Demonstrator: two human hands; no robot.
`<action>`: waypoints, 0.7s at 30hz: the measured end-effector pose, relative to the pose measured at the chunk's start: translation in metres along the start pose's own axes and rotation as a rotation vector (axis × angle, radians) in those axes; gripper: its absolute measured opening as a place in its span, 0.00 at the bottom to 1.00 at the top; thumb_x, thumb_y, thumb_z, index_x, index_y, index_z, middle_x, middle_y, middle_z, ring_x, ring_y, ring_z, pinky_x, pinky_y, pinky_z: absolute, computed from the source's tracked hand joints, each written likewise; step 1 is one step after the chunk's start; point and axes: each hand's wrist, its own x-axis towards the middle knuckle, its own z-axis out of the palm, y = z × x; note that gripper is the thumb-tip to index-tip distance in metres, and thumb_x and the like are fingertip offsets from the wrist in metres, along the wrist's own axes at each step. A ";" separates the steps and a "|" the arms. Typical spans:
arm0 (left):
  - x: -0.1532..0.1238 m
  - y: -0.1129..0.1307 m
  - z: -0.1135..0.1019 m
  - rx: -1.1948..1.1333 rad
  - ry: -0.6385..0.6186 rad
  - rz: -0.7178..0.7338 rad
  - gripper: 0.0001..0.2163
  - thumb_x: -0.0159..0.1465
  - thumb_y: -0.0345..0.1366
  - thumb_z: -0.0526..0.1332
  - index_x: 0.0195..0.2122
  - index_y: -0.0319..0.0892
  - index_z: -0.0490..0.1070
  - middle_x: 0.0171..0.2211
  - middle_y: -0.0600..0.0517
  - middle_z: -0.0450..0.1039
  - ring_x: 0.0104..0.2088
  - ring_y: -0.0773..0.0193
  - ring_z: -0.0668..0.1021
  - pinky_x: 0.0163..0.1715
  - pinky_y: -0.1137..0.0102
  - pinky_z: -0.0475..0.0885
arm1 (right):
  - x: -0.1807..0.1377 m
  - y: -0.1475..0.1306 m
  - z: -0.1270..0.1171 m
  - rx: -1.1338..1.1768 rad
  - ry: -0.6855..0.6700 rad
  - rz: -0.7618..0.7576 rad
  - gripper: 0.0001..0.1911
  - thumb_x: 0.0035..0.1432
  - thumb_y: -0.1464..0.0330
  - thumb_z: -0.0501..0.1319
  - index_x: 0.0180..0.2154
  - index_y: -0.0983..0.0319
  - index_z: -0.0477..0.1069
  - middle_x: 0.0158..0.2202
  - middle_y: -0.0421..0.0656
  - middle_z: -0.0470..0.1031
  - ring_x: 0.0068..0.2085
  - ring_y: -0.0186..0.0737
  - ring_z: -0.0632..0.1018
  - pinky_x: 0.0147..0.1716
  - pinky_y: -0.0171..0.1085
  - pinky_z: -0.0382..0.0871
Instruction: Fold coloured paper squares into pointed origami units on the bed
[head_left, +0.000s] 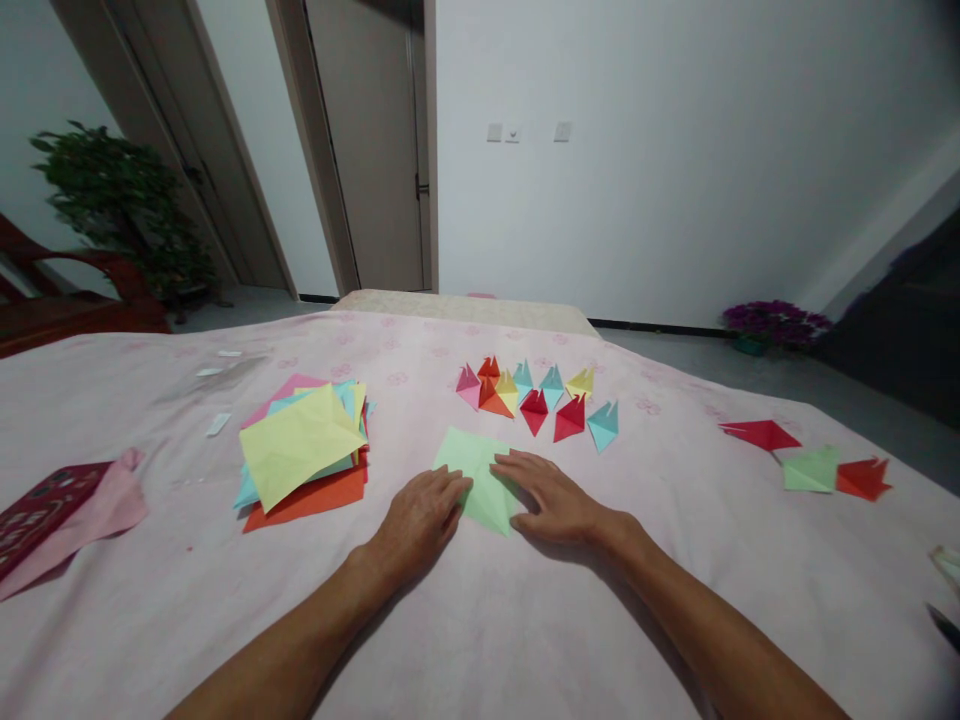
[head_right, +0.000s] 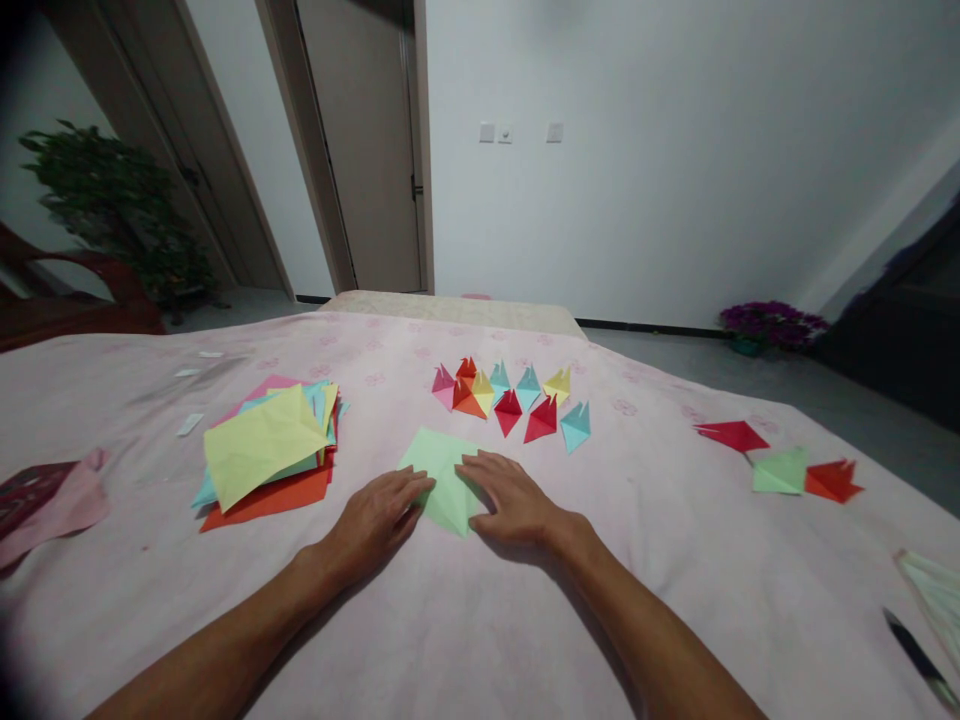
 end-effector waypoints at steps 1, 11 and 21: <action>0.000 -0.002 0.001 -0.001 0.000 0.009 0.17 0.68 0.31 0.55 0.58 0.46 0.66 0.57 0.46 0.72 0.58 0.55 0.73 0.58 0.55 0.68 | -0.001 -0.003 -0.001 -0.019 0.003 -0.009 0.39 0.51 0.64 0.63 0.65 0.57 0.59 0.68 0.46 0.57 0.67 0.51 0.58 0.64 0.51 0.53; -0.002 -0.021 -0.002 -0.045 -0.077 0.110 0.20 0.67 0.38 0.60 0.60 0.51 0.65 0.59 0.48 0.70 0.60 0.54 0.71 0.59 0.55 0.66 | 0.016 -0.026 0.004 -0.228 0.168 0.029 0.19 0.64 0.74 0.52 0.55 0.60 0.69 0.50 0.50 0.76 0.50 0.45 0.75 0.50 0.44 0.67; 0.006 -0.007 -0.031 -0.036 -0.161 0.126 0.20 0.68 0.26 0.53 0.59 0.50 0.66 0.56 0.48 0.72 0.55 0.57 0.75 0.56 0.59 0.69 | 0.009 -0.020 -0.025 -0.217 -0.061 -0.166 0.33 0.57 0.78 0.53 0.63 0.53 0.59 0.55 0.45 0.75 0.50 0.45 0.77 0.47 0.43 0.70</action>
